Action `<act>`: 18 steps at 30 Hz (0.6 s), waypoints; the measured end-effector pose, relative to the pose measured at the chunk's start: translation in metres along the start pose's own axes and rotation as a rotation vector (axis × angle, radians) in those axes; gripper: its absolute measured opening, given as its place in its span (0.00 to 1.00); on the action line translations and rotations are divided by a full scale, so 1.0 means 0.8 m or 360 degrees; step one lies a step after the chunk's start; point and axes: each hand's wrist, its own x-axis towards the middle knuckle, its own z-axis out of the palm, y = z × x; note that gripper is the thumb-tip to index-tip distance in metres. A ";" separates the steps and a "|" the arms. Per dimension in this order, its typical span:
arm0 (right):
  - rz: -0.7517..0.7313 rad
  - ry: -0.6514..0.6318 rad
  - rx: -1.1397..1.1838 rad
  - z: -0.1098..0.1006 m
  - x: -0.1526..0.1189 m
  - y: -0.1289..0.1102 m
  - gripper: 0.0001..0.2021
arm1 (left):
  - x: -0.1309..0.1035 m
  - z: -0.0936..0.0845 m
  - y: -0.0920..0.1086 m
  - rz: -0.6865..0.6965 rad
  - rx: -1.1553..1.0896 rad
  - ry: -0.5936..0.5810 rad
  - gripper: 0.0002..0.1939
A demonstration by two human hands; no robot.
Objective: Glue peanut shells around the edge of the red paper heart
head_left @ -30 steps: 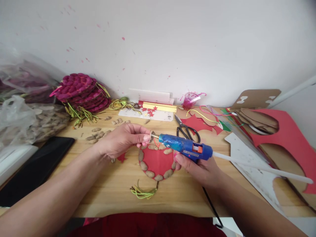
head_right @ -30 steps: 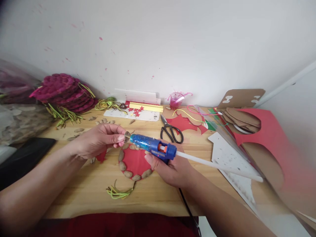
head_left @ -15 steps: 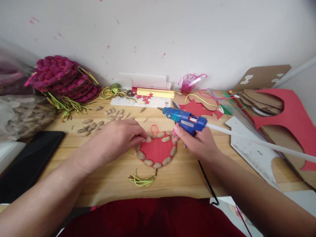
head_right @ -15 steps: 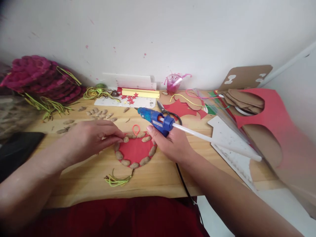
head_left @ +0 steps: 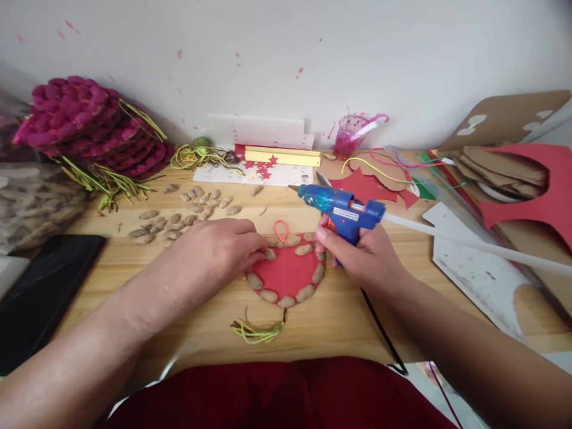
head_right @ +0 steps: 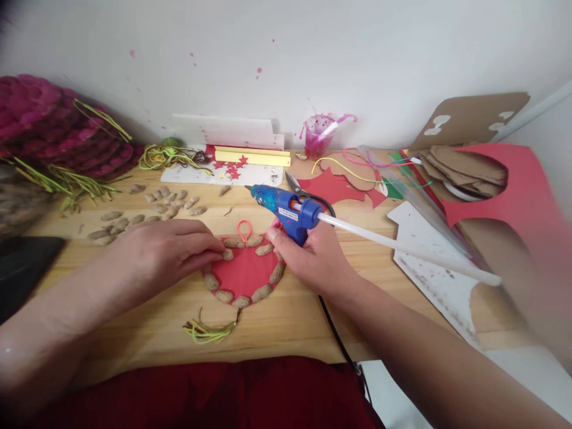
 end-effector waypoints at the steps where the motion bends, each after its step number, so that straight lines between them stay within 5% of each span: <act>1: -0.0004 0.0002 -0.0001 0.000 0.000 -0.001 0.07 | 0.000 0.000 0.000 -0.0008 -0.0007 0.0001 0.13; 9: -0.0044 -0.0026 -0.0051 -0.002 0.000 0.003 0.09 | 0.000 0.001 0.002 -0.0060 -0.0129 -0.0009 0.11; 18: -0.0053 -0.0012 -0.0112 -0.002 0.000 0.000 0.09 | 0.000 0.002 0.000 0.0106 0.0160 -0.0025 0.12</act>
